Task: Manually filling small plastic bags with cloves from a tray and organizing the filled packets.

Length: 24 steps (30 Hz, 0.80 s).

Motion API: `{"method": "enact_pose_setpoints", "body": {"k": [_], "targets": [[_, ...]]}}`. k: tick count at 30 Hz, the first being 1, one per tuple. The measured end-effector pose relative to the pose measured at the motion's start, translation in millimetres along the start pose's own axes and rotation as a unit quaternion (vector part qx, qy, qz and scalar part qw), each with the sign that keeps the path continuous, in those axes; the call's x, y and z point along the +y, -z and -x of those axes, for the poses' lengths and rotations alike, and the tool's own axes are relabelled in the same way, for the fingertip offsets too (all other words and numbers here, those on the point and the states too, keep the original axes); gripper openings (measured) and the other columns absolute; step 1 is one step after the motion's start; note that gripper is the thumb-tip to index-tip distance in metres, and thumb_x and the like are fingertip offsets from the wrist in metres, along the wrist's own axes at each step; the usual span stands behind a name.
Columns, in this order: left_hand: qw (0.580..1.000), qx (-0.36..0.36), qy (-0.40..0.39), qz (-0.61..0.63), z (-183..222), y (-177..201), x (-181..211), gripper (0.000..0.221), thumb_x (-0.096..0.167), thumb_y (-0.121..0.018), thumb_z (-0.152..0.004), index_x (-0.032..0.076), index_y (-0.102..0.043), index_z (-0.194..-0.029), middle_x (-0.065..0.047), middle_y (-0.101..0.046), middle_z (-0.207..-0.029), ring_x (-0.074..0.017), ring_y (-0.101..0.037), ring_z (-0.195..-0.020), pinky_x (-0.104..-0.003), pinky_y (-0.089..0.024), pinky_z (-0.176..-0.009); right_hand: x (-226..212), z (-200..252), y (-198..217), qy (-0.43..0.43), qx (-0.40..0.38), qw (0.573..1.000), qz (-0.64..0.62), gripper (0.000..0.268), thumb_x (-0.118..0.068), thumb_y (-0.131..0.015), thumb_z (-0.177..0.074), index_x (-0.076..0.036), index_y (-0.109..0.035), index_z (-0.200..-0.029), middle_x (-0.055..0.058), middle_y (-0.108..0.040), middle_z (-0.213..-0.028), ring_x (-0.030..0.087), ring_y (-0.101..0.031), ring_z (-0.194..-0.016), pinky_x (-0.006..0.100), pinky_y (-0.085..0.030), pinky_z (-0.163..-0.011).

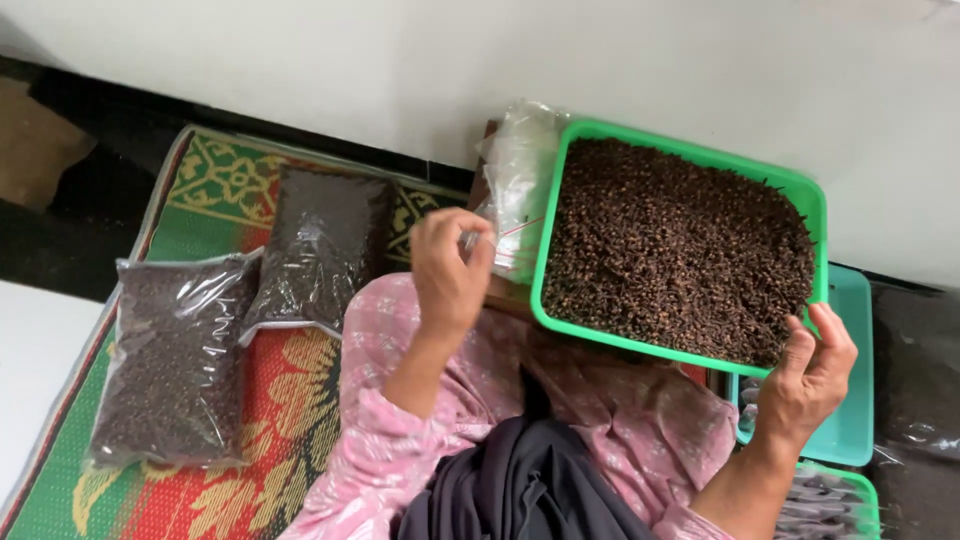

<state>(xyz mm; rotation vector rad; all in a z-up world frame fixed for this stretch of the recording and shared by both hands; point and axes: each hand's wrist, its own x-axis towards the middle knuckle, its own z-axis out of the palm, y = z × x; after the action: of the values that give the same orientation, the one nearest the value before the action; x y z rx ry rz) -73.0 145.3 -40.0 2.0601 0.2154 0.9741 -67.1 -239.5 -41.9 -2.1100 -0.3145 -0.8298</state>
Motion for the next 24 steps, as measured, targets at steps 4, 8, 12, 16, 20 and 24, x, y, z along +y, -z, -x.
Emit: {"method": "enact_pose_setpoints", "body": {"k": [4,8,12,16,20,24], "targets": [[0.989,-0.082,0.097,-0.079,-13.8,-10.4,-40.4,0.015,0.034,-0.075,-0.09,0.021,-0.071,-0.097,-0.005,-0.061,-0.115,-0.0292,-0.051,-0.113,-0.044,-0.043,-0.088,1.5,3.2,-1.5,-0.005,-0.016,0.998,0.068,0.021,0.0,-0.054,-0.119,0.008,-0.061,-0.137,0.027,-0.055,-0.139,0.039,-0.054,-0.135,0.045,-0.046,-0.114],[0.972,-0.132,0.144,-0.128,-28.0,-37.0,-51.0,0.032,0.056,-0.078,-0.082,0.024,-0.072,-0.088,-0.004,-0.059,-0.12,-0.03,-0.051,-0.119,-0.051,-0.045,-0.09,1.7,3.2,-0.5,-0.008,-0.03,0.996,0.088,0.023,-0.007,-0.054,-0.119,0.005,-0.062,-0.137,0.025,-0.057,-0.14,0.037,-0.054,-0.135,0.045,-0.044,-0.115],[0.973,-0.135,0.143,-0.124,-31.2,-55.8,-60.0,0.03,0.046,-0.089,-0.077,0.023,-0.07,-0.078,-0.002,-0.058,-0.113,-0.0305,-0.051,-0.112,-0.048,-0.048,-0.083,-7.0,2.3,-0.4,-0.035,-0.044,0.994,0.095,0.025,-0.009,-0.053,-0.117,0.003,-0.062,-0.138,0.022,-0.056,-0.142,0.035,-0.054,-0.135,0.044,-0.044,-0.113],[0.969,-0.152,0.157,-0.114,-30.5,-53.7,-58.0,0.027,0.04,-0.087,-0.081,0.022,-0.069,-0.074,-0.001,-0.061,-0.115,-0.0298,-0.052,-0.114,-0.048,-0.045,-0.086,-8.1,2.3,-0.8,-0.035,-0.05,0.993,0.101,0.026,-0.005,-0.054,-0.115,0.004,-0.062,-0.138,0.024,-0.056,-0.143,0.036,-0.055,-0.135,0.043,-0.045,-0.112],[0.972,-0.155,0.15,-0.093,-31.3,-42.7,-52.0,0.019,0.036,-0.081,-0.088,0.018,-0.075,-0.081,-0.002,-0.063,-0.111,-0.0284,-0.054,-0.107,-0.047,-0.049,-0.082,-9.9,2.2,-1.2,-0.028,-0.045,0.993,0.11,0.025,-0.003,-0.055,-0.114,0.002,-0.063,-0.137,0.024,-0.058,-0.142,0.036,-0.056,-0.133,0.043,-0.046,-0.109],[0.974,-0.153,0.138,-0.098,-28.9,-33.9,-48.0,0.016,0.035,-0.077,-0.092,0.019,-0.079,-0.09,-0.001,-0.067,-0.107,-0.0248,-0.058,-0.099,-0.037,-0.051,-0.074,-7.8,2.5,0.5,-0.019,-0.044,0.992,0.118,0.026,-0.006,-0.056,-0.113,0.001,-0.063,-0.137,0.023,-0.058,-0.142,0.037,-0.056,-0.133,0.046,-0.045,-0.11]]}}
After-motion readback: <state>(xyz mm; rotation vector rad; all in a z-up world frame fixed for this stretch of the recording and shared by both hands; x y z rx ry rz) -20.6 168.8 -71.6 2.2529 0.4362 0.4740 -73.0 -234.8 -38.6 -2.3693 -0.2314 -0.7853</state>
